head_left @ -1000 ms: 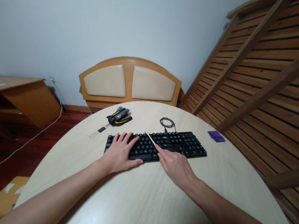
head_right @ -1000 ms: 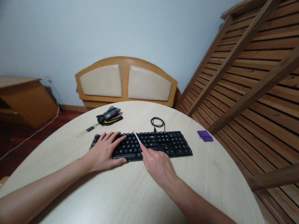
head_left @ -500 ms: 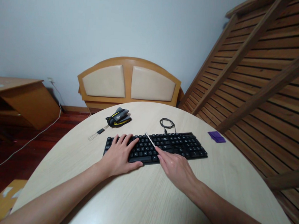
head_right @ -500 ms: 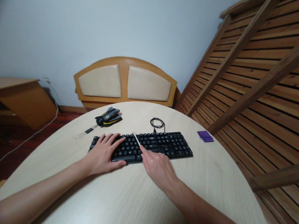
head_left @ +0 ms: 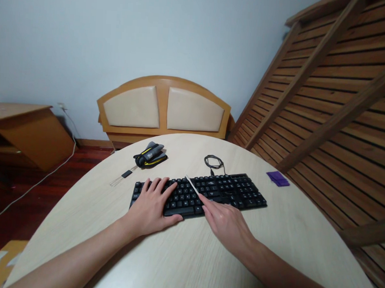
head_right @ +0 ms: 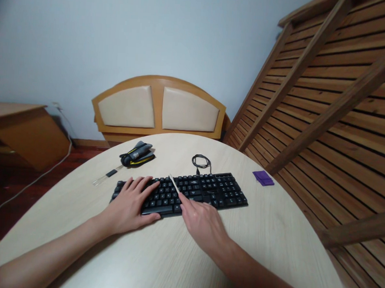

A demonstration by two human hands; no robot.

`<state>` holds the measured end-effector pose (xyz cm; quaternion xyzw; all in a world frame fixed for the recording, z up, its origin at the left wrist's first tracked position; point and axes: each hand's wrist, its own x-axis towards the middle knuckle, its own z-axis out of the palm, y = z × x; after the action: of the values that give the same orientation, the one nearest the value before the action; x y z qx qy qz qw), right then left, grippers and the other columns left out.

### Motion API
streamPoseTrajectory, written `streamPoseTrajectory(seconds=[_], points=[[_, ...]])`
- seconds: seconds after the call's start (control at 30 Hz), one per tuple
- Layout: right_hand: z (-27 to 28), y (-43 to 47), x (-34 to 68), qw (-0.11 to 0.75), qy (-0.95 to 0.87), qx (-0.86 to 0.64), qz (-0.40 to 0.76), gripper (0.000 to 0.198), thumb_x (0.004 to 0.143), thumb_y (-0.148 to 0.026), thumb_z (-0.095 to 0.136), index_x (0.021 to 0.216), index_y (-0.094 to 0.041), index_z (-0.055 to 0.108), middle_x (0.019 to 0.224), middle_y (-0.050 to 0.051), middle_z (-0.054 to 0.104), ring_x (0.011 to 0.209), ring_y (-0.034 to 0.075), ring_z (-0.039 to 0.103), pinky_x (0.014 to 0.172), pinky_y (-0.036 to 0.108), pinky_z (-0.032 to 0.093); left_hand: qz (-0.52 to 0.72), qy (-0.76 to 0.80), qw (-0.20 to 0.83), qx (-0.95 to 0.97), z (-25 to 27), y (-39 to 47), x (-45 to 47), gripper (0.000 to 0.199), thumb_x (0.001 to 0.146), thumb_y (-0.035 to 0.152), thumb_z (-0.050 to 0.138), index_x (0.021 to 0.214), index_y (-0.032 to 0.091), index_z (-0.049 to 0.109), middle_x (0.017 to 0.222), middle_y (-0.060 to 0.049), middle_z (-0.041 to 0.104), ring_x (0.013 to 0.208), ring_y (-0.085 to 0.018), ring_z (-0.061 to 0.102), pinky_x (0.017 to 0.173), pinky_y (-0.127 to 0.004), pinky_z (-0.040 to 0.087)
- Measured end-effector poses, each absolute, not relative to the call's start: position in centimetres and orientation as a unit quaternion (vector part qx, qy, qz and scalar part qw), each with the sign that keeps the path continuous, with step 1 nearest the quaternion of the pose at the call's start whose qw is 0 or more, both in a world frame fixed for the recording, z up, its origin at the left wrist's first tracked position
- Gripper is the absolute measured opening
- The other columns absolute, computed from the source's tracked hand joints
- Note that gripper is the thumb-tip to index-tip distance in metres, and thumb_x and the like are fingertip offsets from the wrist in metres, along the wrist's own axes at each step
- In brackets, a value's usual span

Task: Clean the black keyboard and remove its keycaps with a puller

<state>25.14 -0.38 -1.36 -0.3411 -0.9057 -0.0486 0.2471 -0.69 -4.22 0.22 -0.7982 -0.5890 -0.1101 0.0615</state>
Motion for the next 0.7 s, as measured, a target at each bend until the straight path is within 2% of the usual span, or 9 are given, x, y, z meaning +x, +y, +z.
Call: streamPoseTrajectory(seconds=[0.23,0.37,0.57,0.7], points=[[-0.6,-3.2,25.2,0.225,-0.904,-0.345,-0.114,0.035,0.092,-0.008,0.052,0.123,-0.009,0.068,0.082,0.007,0.078,0.062,0.017,0.07,0.059,0.031,0.052,-0.101,-0.592,0.062,-0.797,-0.2,-4.4,-0.8,0.094,0.084,0.083,0.046,0.153,0.019,0.044,0.157,-0.02,0.043,0.143,-0.046,0.038,0.115,-0.068,0.027],[-0.5,-3.9,25.5,0.24,-0.899,-0.35,-0.112,0.034,0.09,-0.007,0.052,0.118,-0.011,0.069,0.081,0.005,0.078,0.061,0.016,0.069,0.059,0.03,0.049,-0.1,-0.596,0.067,-0.794,-0.1,-4.7,-0.9,0.092,0.085,0.082,0.047,0.154,0.021,0.044,0.157,-0.017,0.044,0.143,-0.047,0.038,0.115,-0.066,0.029],[-0.4,-2.7,25.9,0.226,-0.903,-0.342,-0.131,0.035,0.091,-0.01,0.056,0.125,-0.011,0.067,0.073,0.001,0.075,0.059,0.015,0.068,0.057,0.031,0.045,-0.092,-0.58,0.059,-0.807,0.1,-5.0,-1.8,0.085,0.088,0.072,0.052,0.155,0.021,0.042,0.16,-0.016,0.04,0.145,-0.044,0.037,0.116,-0.063,0.031],[0.1,-3.4,26.0,0.241,-0.897,-0.347,-0.131,0.033,0.085,-0.007,0.06,0.115,-0.013,0.072,0.069,-0.001,0.074,0.056,0.015,0.066,0.056,0.032,0.043,-0.093,-0.578,0.056,-0.809,-0.1,-5.1,-2.3,0.084,0.089,0.071,0.052,0.155,0.02,0.041,0.161,-0.015,0.037,0.146,-0.045,0.035,0.116,-0.065,0.03]])
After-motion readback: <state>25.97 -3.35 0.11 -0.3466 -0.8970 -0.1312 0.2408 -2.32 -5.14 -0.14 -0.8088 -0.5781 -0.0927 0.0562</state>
